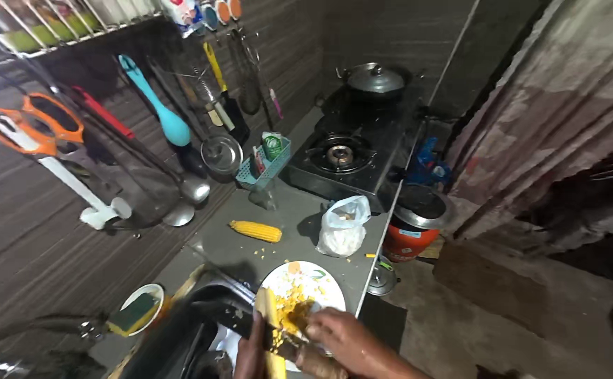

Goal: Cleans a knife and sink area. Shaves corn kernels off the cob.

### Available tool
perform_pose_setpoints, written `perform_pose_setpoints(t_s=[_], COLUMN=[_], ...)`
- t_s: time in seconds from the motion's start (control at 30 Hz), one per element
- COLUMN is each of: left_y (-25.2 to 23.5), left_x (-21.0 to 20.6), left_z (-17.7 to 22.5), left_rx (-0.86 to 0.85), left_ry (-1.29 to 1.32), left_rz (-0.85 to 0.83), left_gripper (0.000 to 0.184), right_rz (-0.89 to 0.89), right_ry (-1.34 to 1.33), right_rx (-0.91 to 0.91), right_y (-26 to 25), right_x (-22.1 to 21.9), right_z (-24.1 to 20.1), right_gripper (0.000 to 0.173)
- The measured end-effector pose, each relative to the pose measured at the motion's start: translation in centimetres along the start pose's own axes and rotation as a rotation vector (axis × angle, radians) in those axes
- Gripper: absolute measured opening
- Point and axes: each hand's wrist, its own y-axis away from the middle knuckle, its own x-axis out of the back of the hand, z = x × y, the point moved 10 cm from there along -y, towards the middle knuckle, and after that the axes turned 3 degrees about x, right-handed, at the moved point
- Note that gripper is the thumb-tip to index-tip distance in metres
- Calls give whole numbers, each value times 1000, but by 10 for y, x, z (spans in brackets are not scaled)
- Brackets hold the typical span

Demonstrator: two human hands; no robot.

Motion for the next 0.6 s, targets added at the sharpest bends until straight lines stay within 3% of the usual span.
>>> perform_pose_setpoints(t_s=[0.13, 0.2, 0.3, 0.47, 0.6], left_y=[7, 7, 5, 4, 3], left_x=[3, 5, 10, 29, 43], left_z=[4, 4, 3, 3, 1], left_rx=[6, 9, -2, -13, -21], left_ry=[31, 49, 57, 99, 119], left_rz=[7, 15, 22, 42, 79], left_gripper=[49, 49, 49, 49, 49], right_rz=[479, 587, 524, 398, 391], right_ry=[221, 263, 308, 371, 238], right_rx=[-239, -314, -328, -405, -360], right_y=[-7, -17, -40, -46, -37], right_x=[114, 149, 161, 155, 136], right_z=[95, 133, 156, 159, 127], right_gripper=[38, 39, 35, 26, 27])
